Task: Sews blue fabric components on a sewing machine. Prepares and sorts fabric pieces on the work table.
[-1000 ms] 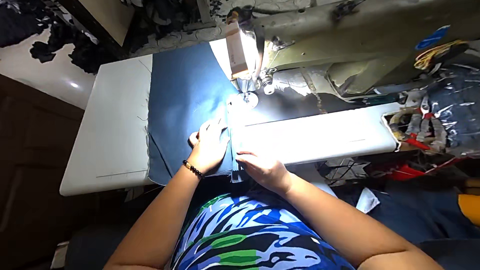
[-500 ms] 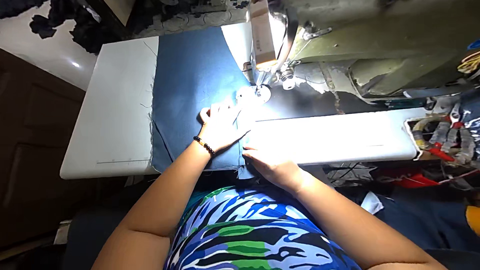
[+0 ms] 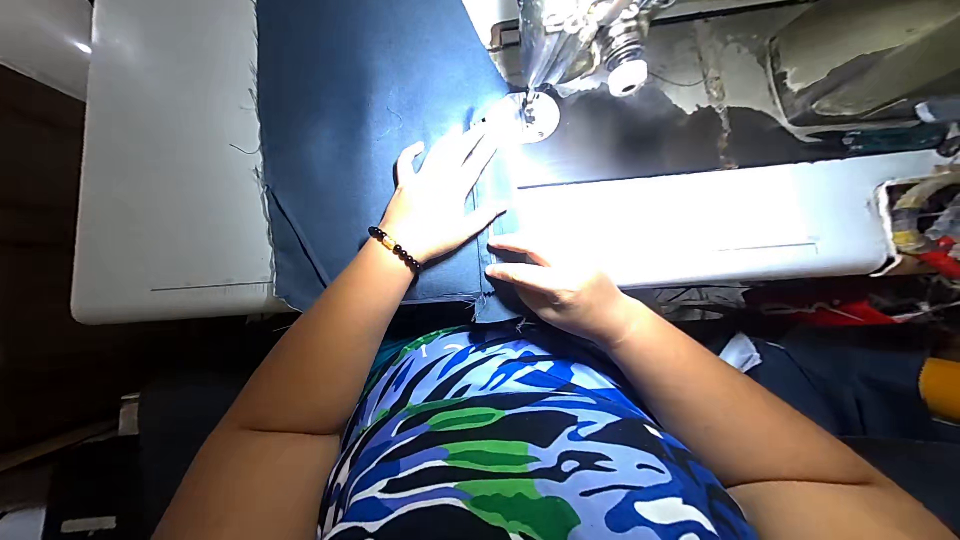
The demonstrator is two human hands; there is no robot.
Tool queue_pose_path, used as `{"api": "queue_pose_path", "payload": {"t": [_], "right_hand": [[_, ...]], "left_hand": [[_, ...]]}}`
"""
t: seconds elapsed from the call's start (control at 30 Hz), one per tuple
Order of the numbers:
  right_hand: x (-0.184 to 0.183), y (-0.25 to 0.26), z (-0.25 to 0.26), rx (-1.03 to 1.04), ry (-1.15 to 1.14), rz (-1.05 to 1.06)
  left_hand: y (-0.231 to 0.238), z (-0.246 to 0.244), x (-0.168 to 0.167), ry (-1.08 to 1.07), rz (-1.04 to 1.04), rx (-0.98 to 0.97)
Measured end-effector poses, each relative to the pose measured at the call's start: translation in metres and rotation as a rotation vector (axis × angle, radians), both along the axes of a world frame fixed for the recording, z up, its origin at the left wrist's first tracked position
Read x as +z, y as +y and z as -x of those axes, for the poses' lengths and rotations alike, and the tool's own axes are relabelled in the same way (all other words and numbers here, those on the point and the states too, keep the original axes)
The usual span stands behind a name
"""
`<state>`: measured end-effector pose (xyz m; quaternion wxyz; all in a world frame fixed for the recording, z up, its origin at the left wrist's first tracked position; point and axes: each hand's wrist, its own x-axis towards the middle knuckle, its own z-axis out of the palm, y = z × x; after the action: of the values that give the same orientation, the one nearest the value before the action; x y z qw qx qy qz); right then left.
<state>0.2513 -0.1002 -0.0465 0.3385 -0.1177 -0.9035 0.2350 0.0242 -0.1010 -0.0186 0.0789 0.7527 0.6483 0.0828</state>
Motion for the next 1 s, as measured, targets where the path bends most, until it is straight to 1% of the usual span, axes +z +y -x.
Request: {"api": "queue_pose_path", "payload": {"t": [0.17, 0.87, 1.0], "right_hand": [[-0.0008, -0.0004, -0.0006, 0.005, -0.012, -0.024], [-0.0053, -0.0005, 0.0014, -0.015, -0.004, -0.056], [-0.0040, -0.0007, 0.0012, -0.024, -0.033, -0.052]], "left_hand": [[0.0003, -0.0004, 0.0004, -0.003, 0.025, 0.014], [0.0012, 0.0009, -0.0018, -0.015, -0.011, 0.011], [0.0011, -0.0003, 0.0003, -0.002, 0.028, 0.008]]}}
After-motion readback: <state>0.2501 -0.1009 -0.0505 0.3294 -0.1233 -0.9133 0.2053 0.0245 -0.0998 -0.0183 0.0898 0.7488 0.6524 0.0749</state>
